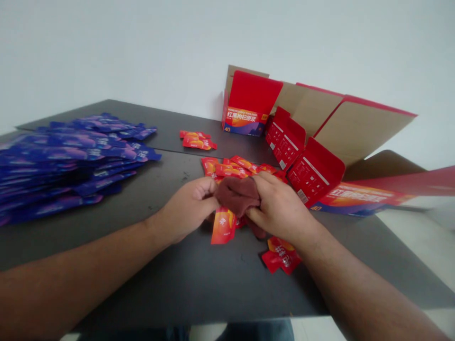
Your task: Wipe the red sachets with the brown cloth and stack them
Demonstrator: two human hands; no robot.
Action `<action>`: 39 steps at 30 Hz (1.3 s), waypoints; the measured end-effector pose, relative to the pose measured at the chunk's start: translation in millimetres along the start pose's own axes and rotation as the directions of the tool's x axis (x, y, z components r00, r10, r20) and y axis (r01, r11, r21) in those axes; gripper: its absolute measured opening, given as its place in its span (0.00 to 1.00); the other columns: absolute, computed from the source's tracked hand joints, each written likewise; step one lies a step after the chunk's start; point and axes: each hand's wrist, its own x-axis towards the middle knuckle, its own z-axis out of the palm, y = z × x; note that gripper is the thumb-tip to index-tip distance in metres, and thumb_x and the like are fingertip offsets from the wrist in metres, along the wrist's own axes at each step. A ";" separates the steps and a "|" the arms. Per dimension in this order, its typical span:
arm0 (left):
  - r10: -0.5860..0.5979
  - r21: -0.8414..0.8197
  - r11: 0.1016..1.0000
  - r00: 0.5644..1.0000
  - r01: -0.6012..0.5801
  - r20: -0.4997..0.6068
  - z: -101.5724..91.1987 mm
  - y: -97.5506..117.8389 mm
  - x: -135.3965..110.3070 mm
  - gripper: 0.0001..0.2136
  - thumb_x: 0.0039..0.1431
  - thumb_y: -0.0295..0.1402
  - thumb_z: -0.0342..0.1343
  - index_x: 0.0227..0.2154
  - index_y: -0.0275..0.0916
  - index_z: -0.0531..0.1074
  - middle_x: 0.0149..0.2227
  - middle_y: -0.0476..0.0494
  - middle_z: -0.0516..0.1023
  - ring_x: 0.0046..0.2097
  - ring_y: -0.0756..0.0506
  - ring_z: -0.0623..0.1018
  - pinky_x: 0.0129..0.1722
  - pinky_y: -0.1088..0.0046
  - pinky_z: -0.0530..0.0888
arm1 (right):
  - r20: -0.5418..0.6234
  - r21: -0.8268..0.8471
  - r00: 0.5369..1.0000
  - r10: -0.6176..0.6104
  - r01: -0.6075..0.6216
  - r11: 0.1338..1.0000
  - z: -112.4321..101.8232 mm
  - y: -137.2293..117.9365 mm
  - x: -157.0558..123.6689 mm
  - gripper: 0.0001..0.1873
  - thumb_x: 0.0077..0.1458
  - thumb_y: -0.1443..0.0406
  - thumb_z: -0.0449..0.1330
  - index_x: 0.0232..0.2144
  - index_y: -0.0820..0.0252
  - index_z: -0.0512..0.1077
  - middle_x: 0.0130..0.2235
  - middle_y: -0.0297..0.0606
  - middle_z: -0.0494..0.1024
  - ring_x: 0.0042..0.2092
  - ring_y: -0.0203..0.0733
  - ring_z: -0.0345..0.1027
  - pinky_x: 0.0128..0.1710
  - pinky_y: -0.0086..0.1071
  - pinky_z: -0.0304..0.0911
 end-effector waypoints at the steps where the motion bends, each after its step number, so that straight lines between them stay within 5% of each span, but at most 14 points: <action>1: 0.000 -0.005 1.000 1.000 0.000 0.011 -0.4 0.2 0.1 0.08 0.56 0.33 0.68 0.32 0.41 0.74 0.32 0.47 0.83 0.31 0.47 0.79 0.33 0.71 0.76 | 0.052 0.018 0.998 -0.028 0.027 0.999 0.8 -0.8 -0.3 0.08 0.56 0.68 0.62 0.37 0.54 0.67 0.40 0.39 0.76 0.41 0.46 0.70 0.40 0.38 0.66; 3: -0.009 -0.026 1.000 1.000 0.010 0.017 -0.8 0.6 0.3 0.08 0.55 0.32 0.69 0.33 0.41 0.75 0.33 0.47 0.84 0.33 0.46 0.81 0.35 0.70 0.77 | 0.092 0.033 0.994 -0.053 0.050 0.998 1.6 -2.3 -0.8 0.08 0.55 0.68 0.62 0.37 0.54 0.67 0.39 0.38 0.75 0.40 0.45 0.70 0.40 0.37 0.65; 8: 0.037 0.032 0.999 0.998 -0.035 -0.051 -1.1 0.7 0.2 0.09 0.58 0.36 0.66 0.30 0.42 0.71 0.29 0.49 0.80 0.30 0.46 0.77 0.30 0.71 0.73 | -0.082 -0.002 0.994 0.070 -0.071 0.997 0.6 -2.9 0.0 0.07 0.56 0.67 0.62 0.37 0.54 0.66 0.40 0.39 0.75 0.40 0.47 0.69 0.40 0.39 0.65; 12: 0.022 -0.003 1.000 0.999 -0.022 -0.028 -0.8 0.5 0.0 0.06 0.55 0.32 0.67 0.31 0.42 0.74 0.30 0.49 0.81 0.31 0.47 0.77 0.31 0.72 0.73 | 0.104 0.082 0.993 -0.062 0.053 0.995 -0.2 -3.5 -0.5 0.07 0.56 0.67 0.62 0.36 0.54 0.67 0.39 0.37 0.75 0.40 0.45 0.70 0.40 0.37 0.66; 17: 0.033 -0.003 0.999 0.998 -0.034 -0.061 -1.4 -1.5 0.8 0.09 0.58 0.36 0.66 0.30 0.42 0.71 0.27 0.51 0.77 0.28 0.48 0.75 0.30 0.72 0.71 | -0.042 0.003 0.997 0.063 -0.063 0.998 1.2 -0.7 -0.6 0.08 0.55 0.67 0.62 0.37 0.54 0.66 0.40 0.39 0.75 0.40 0.46 0.69 0.40 0.39 0.66; 22: 0.049 0.031 0.998 0.997 -0.047 -0.066 -1.9 -1.6 0.5 0.06 0.56 0.32 0.66 0.30 0.41 0.73 0.28 0.51 0.78 0.29 0.49 0.73 0.29 0.73 0.69 | 0.093 0.066 0.993 -0.071 0.065 0.996 0.6 -1.5 -0.6 0.09 0.54 0.69 0.61 0.37 0.54 0.67 0.40 0.38 0.76 0.41 0.45 0.71 0.41 0.38 0.66; 26: 0.058 0.052 0.997 0.995 -0.054 -0.082 -2.3 -1.7 0.5 0.08 0.58 0.34 0.65 0.29 0.42 0.71 0.26 0.52 0.75 0.28 0.48 0.73 0.29 0.73 0.68 | -0.081 0.003 0.994 0.070 -0.070 0.998 1.0 -0.1 0.6 0.08 0.55 0.67 0.62 0.37 0.54 0.67 0.40 0.39 0.76 0.41 0.47 0.71 0.41 0.40 0.67; 31: 0.065 0.050 0.997 0.996 -0.063 -0.053 -3.0 -1.7 0.7 0.06 0.57 0.32 0.66 0.30 0.42 0.73 0.29 0.50 0.80 0.30 0.47 0.75 0.30 0.72 0.70 | 0.096 0.086 0.992 -0.078 0.069 0.994 1.7 -0.3 0.2 0.09 0.54 0.69 0.61 0.37 0.54 0.67 0.39 0.37 0.76 0.40 0.45 0.71 0.41 0.37 0.67; 36: 0.074 0.067 0.995 0.993 -0.068 -0.092 -2.2 -0.5 0.6 0.08 0.58 0.35 0.65 0.29 0.42 0.71 0.26 0.52 0.77 0.28 0.48 0.73 0.28 0.72 0.69 | -0.015 0.017 0.998 0.054 -0.054 0.998 2.2 0.1 1.3 0.09 0.54 0.68 0.62 0.38 0.55 0.67 0.40 0.39 0.75 0.41 0.47 0.70 0.42 0.40 0.67; 39: 0.062 0.062 0.997 0.994 -0.056 -0.088 -1.1 0.8 -0.4 0.07 0.57 0.33 0.65 0.29 0.42 0.72 0.27 0.52 0.77 0.28 0.49 0.72 0.27 0.73 0.67 | 0.087 0.084 0.995 -0.046 0.039 0.996 1.5 -0.1 0.8 0.08 0.54 0.68 0.61 0.37 0.54 0.67 0.40 0.38 0.75 0.40 0.46 0.70 0.42 0.38 0.66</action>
